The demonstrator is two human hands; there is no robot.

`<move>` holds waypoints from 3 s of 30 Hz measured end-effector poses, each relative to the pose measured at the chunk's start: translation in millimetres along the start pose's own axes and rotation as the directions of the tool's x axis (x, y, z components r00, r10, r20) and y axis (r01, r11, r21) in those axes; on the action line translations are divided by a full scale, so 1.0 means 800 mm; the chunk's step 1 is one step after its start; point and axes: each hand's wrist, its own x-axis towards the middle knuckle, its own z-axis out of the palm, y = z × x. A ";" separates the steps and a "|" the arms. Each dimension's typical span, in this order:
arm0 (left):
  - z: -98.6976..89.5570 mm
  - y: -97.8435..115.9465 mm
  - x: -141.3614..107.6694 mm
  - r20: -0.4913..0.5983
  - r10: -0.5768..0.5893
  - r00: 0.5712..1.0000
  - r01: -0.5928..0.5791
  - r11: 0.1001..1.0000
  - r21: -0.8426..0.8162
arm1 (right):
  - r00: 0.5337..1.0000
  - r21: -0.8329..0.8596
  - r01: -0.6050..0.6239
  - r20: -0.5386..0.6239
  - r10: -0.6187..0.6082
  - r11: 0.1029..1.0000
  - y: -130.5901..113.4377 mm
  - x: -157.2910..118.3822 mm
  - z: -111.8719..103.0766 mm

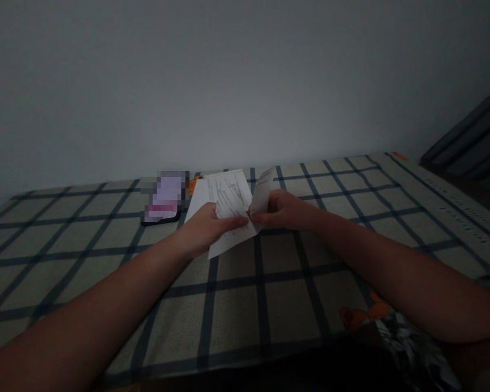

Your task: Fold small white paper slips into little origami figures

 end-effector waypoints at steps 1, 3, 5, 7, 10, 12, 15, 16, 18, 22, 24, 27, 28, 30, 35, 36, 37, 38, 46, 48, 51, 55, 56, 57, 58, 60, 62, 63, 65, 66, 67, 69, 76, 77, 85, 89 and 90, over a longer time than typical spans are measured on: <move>0.000 0.000 0.000 -0.001 0.005 1.000 -0.005 1.000 -0.006 | 1.000 0.007 -0.004 -0.003 0.004 1.000 0.000 0.000 0.000; -0.001 0.000 0.000 -0.001 0.006 1.000 -0.006 1.000 -0.003 | 1.000 0.009 -0.006 -0.004 0.006 1.000 -0.001 0.000 0.001; -0.001 0.000 0.000 0.004 0.001 1.000 -0.002 1.000 0.020 | 1.000 -0.001 -0.005 -0.004 0.005 1.000 -0.002 0.000 0.002; -0.001 0.000 0.000 0.003 0.001 1.000 -0.001 0.999 0.037 | 1.000 -0.019 -0.006 -0.012 0.006 1.000 -0.002 0.000 0.002; 0.000 0.000 0.000 -0.009 -0.004 1.000 0.005 1.000 0.024 | 1.000 -0.050 -0.009 -0.019 0.008 0.999 -0.001 0.000 0.002; 0.000 -0.001 0.000 -0.005 -0.008 1.000 0.008 1.000 0.012 | 1.000 -0.078 0.002 0.000 -0.001 0.997 0.001 0.001 0.002; -0.002 -0.003 0.001 0.004 0.006 1.000 -0.007 1.000 0.021 | 0.999 -0.110 0.021 0.031 -0.018 0.994 0.002 0.001 0.002; -0.002 -0.003 0.001 0.004 0.012 1.000 -0.013 0.999 0.029 | 0.999 -0.116 0.026 0.034 -0.022 0.993 0.002 0.001 0.001; -0.003 -0.004 0.002 0.002 0.018 1.000 -0.018 0.999 0.047 | 0.999 -0.117 0.029 0.041 -0.025 0.993 0.001 0.000 0.002; -0.004 -0.004 0.002 0.005 0.033 0.999 -0.033 0.998 0.060 | 0.999 -0.083 0.012 0.048 -0.008 0.996 -0.001 0.000 0.003; -0.004 -0.003 0.001 0.015 0.034 0.999 -0.035 0.998 0.056 | 0.999 -0.059 0.002 0.043 0.001 0.998 -0.001 0.000 0.004; -0.003 -0.002 0.001 0.021 0.019 1.000 -0.021 0.998 0.063 | 0.999 -0.030 -0.006 0.037 0.007 1.000 -0.001 0.000 0.004; -0.003 -0.002 0.001 0.018 0.015 1.000 -0.016 0.998 0.068 | 0.999 -0.017 -0.007 0.036 0.008 1.000 -0.001 0.000 0.004; -0.003 -0.001 0.001 0.009 0.013 1.000 -0.014 0.997 0.079 | 0.999 0.015 -0.012 0.038 0.012 1.000 0.000 0.000 0.003; -0.003 0.001 -0.001 0.002 0.020 1.000 -0.020 0.996 0.082 | 0.999 0.023 -0.023 0.047 0.022 0.999 0.000 0.000 0.000; -0.003 0.002 -0.001 0.002 0.021 1.000 -0.021 0.996 0.090 | 0.999 0.014 -0.025 0.046 0.024 1.000 -0.001 0.000 0.000; -0.003 0.002 -0.001 0.002 0.022 1.000 -0.022 0.995 0.101 | 0.999 0.008 -0.029 0.042 0.028 1.000 -0.002 0.000 0.000; -0.003 0.002 -0.001 0.002 0.021 1.000 -0.021 0.994 0.110 | 0.999 0.004 -0.033 0.039 0.032 0.999 -0.003 -0.001 0.000; -0.002 0.000 0.000 -0.001 0.001 1.000 -0.001 0.996 0.091 | 0.998 -0.054 -0.024 0.060 0.027 0.998 -0.001 0.000 -0.001; -0.002 0.000 -0.001 0.001 0.009 1.000 -0.009 0.996 0.090 | 0.998 -0.057 -0.015 0.059 0.018 0.998 0.000 0.001 -0.001; -0.001 0.001 -0.002 0.005 0.021 1.000 -0.022 0.997 0.079 | 0.997 -0.052 0.001 0.073 0.003 0.999 0.000 0.001 -0.001; -0.003 -0.001 -0.001 0.013 0.032 0.999 -0.033 0.995 0.096 | 0.996 -0.032 -0.010 0.085 0.012 0.999 -0.005 0.000 0.002; -0.004 -0.001 -0.001 0.014 0.034 0.999 -0.036 0.994 0.105 | 0.996 -0.021 -0.011 0.085 0.013 1.000 -0.006 -0.001 0.003; -0.005 -0.002 0.000 0.015 0.037 0.999 -0.038 0.993 0.111 | 0.996 -0.008 -0.012 0.084 0.013 1.000 -0.007 -0.001 0.004; -0.005 -0.003 0.000 0.016 0.040 0.999 -0.041 0.993 0.112 | 0.997 0.003 -0.013 0.082 0.013 1.000 -0.008 -0.001 0.004; -0.006 -0.004 0.000 0.019 0.044 0.999 -0.046 0.992 0.113 | 0.997 0.011 -0.017 0.074 0.016 1.000 -0.008 -0.002 0.004; -0.006 -0.004 0.001 0.022 0.046 0.999 -0.048 0.991 0.126 | 0.997 0.003 -0.027 0.070 0.026 1.000 -0.007 -0.002 0.003; -0.006 -0.003 0.000 0.022 0.047 0.999 -0.050 0.989 0.137 | 0.997 -0.005 -0.032 0.072 0.032 0.999 -0.007 -0.002 0.002; -0.006 -0.003 0.000 0.022 0.052 0.998 -0.055 0.986 0.155 | 0.996 -0.026 -0.040 0.080 0.042 0.999 -0.006 -0.002 0.001; -0.005 -0.002 0.000 0.020 0.055 0.998 -0.057 0.986 0.159 | 0.996 -0.034 -0.039 0.082 0.041 0.999 -0.007 -0.002 0.000; -0.005 -0.002 0.000 0.019 0.055 0.998 -0.058 0.986 0.159 | 0.996 -0.042 -0.036 0.082 0.039 0.998 -0.007 -0.002 0.000; -0.004 -0.001 -0.001 0.018 0.046 0.999 -0.048 0.986 0.158 | 0.996 -0.061 -0.029 0.085 0.034 0.998 -0.008 -0.002 0.000; -0.005 0.002 -0.002 0.044 0.040 0.998 -0.046 0.988 0.147 | 0.996 -0.040 0.011 0.084 -0.008 0.999 -0.007 -0.002 0.005; -0.005 0.002 -0.002 0.050 0.043 0.998 -0.050 0.990 0.134 | 0.997 -0.013 0.024 0.077 -0.023 1.000 -0.007 -0.002 0.006; 0.003 0.003 -0.006 0.020 0.020 1.000 -0.020 1.000 -0.005 | 0.995 0.142 0.078 0.057 -0.087 0.987 -0.004 0.001 0.013; 0.006 0.004 -0.007 0.003 0.011 1.000 -0.011 0.997 -0.077 | 0.993 0.142 0.092 0.056 -0.100 0.986 -0.005 0.001 0.013; 0.005 0.004 -0.007 0.001 0.006 1.000 -0.006 0.996 -0.089 | 0.993 0.144 0.095 0.062 -0.104 0.985 -0.006 0.001 0.013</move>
